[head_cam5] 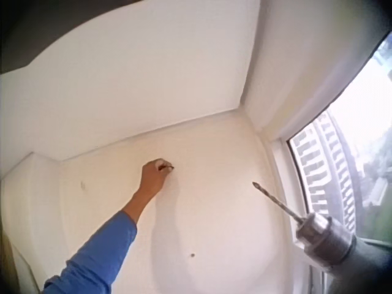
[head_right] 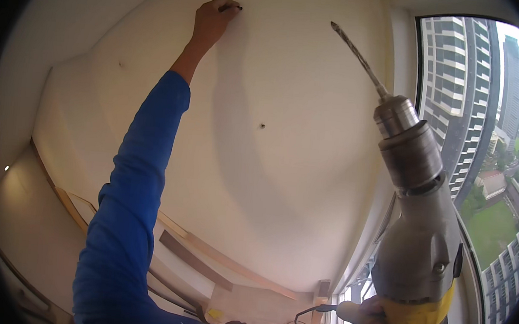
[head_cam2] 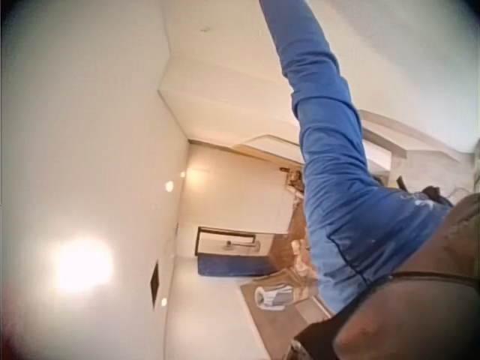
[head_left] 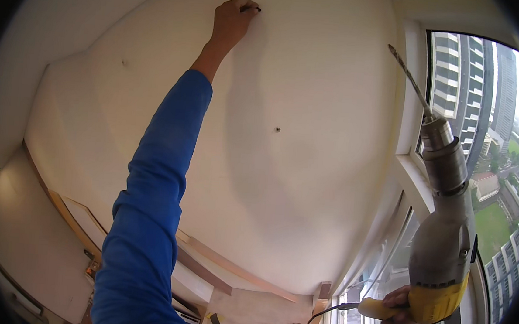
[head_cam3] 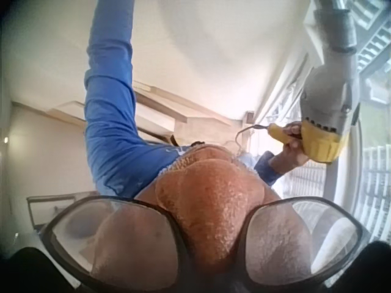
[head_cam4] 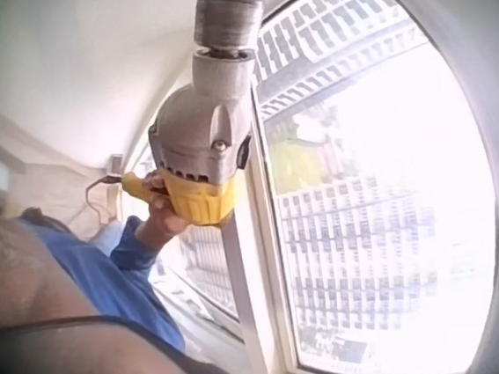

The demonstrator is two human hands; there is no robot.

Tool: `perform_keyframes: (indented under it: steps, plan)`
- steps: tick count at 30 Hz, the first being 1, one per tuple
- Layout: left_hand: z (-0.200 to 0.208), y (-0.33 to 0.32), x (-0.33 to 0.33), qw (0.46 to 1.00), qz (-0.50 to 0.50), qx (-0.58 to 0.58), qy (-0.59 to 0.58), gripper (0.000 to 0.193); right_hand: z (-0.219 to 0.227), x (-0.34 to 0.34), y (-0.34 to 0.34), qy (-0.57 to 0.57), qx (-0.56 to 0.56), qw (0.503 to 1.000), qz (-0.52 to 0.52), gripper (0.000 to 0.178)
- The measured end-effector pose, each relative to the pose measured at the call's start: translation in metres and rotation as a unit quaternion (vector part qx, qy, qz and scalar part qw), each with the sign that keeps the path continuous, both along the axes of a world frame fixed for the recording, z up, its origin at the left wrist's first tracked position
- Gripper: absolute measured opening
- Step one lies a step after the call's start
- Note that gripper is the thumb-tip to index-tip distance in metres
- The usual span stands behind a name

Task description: Drilling holes into a ceiling and preparing to install fittings.

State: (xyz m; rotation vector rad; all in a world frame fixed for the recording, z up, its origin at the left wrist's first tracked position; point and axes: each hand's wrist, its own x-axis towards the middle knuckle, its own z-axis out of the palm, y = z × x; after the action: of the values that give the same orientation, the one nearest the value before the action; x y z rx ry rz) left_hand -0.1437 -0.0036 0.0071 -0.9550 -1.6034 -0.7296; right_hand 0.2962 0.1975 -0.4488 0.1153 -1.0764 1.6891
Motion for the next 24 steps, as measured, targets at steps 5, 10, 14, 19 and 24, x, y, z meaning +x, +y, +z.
perform_keyframes:
  steps: [5, 10, 14, 19, 24]
  plan:
    - [-0.009, 0.003, -0.013, 0.996, 0.025, 0.002, 0.091, 0.022, -0.038, -0.026, 0.002, 0.040, -0.169, 0.984, 0.049, 0.050]
    - [-0.017, 0.009, -0.009, 0.995, 0.027, 0.025, 0.096, 0.016, -0.039, -0.035, 0.008, -0.017, -0.104, 0.990, 0.091, 0.053]
    - [-0.017, 0.011, -0.011, 0.995, 0.008, 0.030, 0.100, 0.016, -0.044, -0.047, 0.009, -0.002, -0.040, 0.996, 0.078, 0.057]
    - [-0.018, 0.012, -0.010, 0.995, 0.014, 0.027, 0.100, 0.016, -0.066, -0.063, 0.020, -0.052, -0.006, 0.997, 0.055, 0.065]
    - [-0.019, 0.011, -0.014, 0.993, -0.013, 0.034, 0.111, 0.017, -0.094, -0.076, 0.029, -0.023, 0.028, 0.997, 0.069, 0.052]
